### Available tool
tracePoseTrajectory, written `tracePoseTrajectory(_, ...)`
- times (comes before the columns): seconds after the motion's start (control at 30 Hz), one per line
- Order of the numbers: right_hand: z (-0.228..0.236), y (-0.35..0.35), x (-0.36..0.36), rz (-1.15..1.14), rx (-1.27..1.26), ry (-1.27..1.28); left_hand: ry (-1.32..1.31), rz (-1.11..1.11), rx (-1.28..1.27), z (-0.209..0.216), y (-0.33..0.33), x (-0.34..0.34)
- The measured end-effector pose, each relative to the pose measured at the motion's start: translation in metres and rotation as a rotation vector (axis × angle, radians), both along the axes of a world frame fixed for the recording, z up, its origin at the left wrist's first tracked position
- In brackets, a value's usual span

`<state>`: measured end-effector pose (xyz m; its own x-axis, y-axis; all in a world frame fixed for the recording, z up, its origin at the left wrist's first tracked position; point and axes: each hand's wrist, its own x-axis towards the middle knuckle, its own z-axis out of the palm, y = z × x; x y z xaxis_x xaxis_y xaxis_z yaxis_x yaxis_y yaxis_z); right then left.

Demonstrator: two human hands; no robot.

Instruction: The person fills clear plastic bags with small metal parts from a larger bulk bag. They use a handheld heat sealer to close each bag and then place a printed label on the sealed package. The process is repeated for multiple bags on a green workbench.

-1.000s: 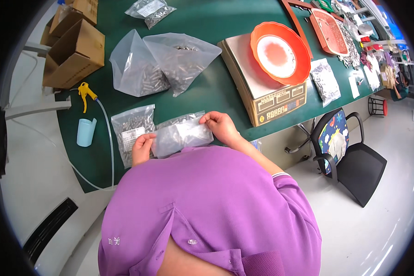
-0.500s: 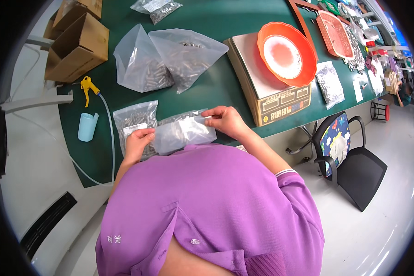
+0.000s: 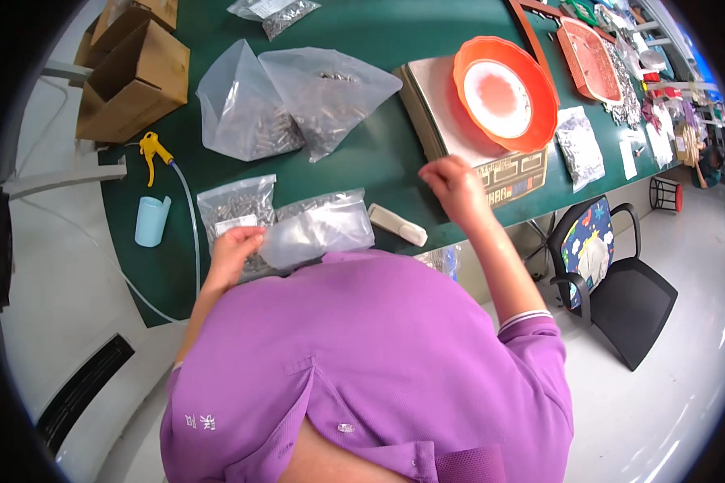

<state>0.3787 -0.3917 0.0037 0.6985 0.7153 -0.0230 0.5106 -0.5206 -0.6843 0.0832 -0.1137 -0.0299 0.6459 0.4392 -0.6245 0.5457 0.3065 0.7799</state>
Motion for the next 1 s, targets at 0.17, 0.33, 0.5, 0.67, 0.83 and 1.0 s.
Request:
tracePoseTrajectory(0.17,0.012,0.038,-0.052,0.076,-0.036,0.245,0.018,0.054,-0.037,-0.004,-0.003,0.001)
tracePoseTrajectory(0.33,-0.054,0.048,-0.084,0.014,0.259,0.759,0.011,0.075,-0.043,-0.016,-0.004,-0.003)
tracePoseTrajectory(0.5,-0.041,0.054,-0.076,-0.045,0.076,0.84,0.024,0.097,0.105,-0.011,-0.013,0.0)
tracePoseTrajectory(0.67,-0.01,0.056,-0.061,0.17,-0.017,0.629,-0.012,-0.075,0.187,-0.01,-0.009,-0.007)
tracePoseTrajectory(0.83,-0.017,0.055,-0.058,0.39,0.074,0.362,-0.043,-0.134,0.204,-0.014,-0.005,-0.009)
tracePoseTrajectory(1.0,-0.011,0.055,-0.056,0.431,0.086,0.238,-0.081,-0.094,-0.017,-0.009,0.003,-0.008)
